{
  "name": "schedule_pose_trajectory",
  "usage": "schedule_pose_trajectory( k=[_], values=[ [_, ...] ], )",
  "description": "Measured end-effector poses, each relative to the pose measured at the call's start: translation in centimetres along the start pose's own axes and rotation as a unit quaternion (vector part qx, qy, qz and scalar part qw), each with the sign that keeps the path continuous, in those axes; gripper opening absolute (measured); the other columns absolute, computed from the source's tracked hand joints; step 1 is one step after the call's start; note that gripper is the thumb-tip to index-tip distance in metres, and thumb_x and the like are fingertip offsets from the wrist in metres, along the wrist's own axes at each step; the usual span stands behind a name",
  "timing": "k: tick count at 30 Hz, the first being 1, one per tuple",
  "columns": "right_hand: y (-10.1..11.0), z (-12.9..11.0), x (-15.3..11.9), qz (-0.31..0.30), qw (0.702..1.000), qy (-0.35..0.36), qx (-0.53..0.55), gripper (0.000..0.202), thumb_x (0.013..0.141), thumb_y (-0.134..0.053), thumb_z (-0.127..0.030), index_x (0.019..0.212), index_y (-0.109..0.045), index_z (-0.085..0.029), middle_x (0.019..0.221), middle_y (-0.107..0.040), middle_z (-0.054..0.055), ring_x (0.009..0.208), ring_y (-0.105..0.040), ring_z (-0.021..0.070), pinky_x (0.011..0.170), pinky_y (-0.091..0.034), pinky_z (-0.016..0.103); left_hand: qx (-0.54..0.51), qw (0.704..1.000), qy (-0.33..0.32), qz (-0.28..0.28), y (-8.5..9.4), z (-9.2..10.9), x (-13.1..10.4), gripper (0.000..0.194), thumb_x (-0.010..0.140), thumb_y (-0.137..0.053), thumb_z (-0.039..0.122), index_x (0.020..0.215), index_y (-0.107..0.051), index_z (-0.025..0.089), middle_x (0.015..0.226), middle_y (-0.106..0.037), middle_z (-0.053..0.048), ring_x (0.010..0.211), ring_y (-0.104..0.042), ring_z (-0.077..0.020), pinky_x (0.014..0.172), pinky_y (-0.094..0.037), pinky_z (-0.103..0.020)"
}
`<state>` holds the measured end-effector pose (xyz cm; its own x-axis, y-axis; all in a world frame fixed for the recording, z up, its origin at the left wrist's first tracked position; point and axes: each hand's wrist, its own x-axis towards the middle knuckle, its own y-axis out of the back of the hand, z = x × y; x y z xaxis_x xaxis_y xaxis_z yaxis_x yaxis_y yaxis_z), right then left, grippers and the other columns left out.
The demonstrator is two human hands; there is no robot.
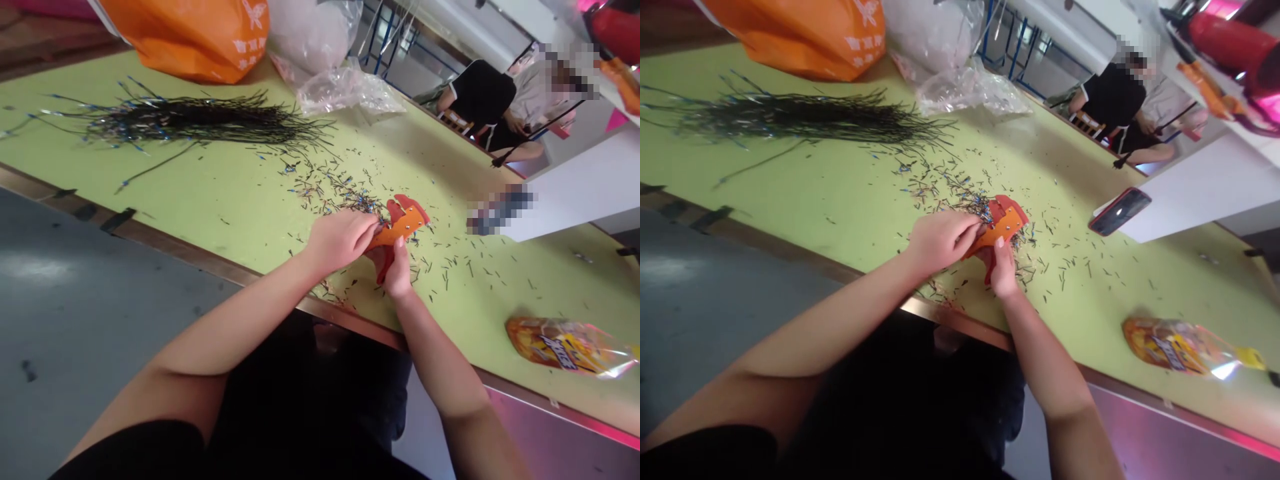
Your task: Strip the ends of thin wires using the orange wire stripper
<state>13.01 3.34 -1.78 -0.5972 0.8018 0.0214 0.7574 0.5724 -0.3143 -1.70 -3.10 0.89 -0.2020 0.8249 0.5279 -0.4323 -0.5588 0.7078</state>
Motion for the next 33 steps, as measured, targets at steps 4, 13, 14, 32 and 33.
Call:
schedule_pose_trajectory(
  k=[4, 13, 14, 32, 33],
  values=[
    [0.1, 0.2, 0.0, 0.026, 1.000, 0.004, -0.009, 0.072, 0.081, -0.067, -0.085, 0.124, -0.066, -0.028, 0.117, -0.077, 0.012, 0.122, -0.072, 0.0345, 0.084, -0.067, 0.047, 0.004, 0.999, -0.034, -0.017, 0.2, 0.6, -0.2, 0.040, 0.111, -0.037, 0.035, 0.106, -0.075, 0.024, 0.089, -0.080, -0.008, 0.082, -0.072, -0.0214, 0.065, -0.046, -0.034],
    [0.1, 0.5, -0.8, 0.060, 0.988, 0.095, -0.102, 0.060, 0.094, -0.051, -0.079, 0.126, -0.066, -0.030, 0.128, -0.071, 0.014, 0.149, -0.056, 0.0367, 0.105, -0.063, 0.053, -0.003, 0.997, -0.082, -0.010, 0.6, 1.0, -0.3, 0.039, 0.112, -0.035, 0.029, 0.099, -0.071, 0.023, 0.078, -0.075, -0.005, 0.073, -0.069, -0.0187, 0.059, -0.041, -0.034],
    [0.1, 0.5, -0.8, 0.066, 0.987, 0.105, -0.099, 0.059, 0.094, -0.050, -0.078, 0.124, -0.067, -0.030, 0.126, -0.072, 0.014, 0.148, -0.056, 0.0365, 0.107, -0.062, 0.053, -0.007, 0.996, -0.089, -0.008, 0.6, 1.0, -0.3, 0.038, 0.112, -0.035, 0.028, 0.100, -0.071, 0.023, 0.079, -0.075, -0.005, 0.074, -0.069, -0.0187, 0.060, -0.042, -0.034],
    [-0.4, 0.2, -1.3, 0.138, 0.973, 0.145, -0.113, 0.053, 0.096, -0.055, -0.075, 0.091, -0.070, -0.025, 0.089, -0.068, 0.007, 0.106, -0.071, 0.0278, 0.088, -0.064, 0.042, 0.000, 0.983, -0.166, 0.081, 0.3, 1.2, -0.9, 0.023, 0.109, -0.046, 0.020, 0.095, -0.065, 0.020, 0.075, -0.073, 0.000, 0.069, -0.067, -0.0139, 0.056, -0.036, -0.032],
    [-0.5, 0.3, -1.3, 0.138, 0.973, 0.153, -0.107, 0.052, 0.097, -0.056, -0.074, 0.091, -0.071, -0.025, 0.087, -0.068, 0.006, 0.102, -0.071, 0.0255, 0.086, -0.063, 0.040, 0.001, 0.981, -0.171, 0.094, 0.3, 1.2, -1.0, 0.022, 0.109, -0.047, 0.019, 0.095, -0.064, 0.020, 0.075, -0.073, 0.000, 0.068, -0.067, -0.0135, 0.056, -0.036, -0.032]
  ],
)
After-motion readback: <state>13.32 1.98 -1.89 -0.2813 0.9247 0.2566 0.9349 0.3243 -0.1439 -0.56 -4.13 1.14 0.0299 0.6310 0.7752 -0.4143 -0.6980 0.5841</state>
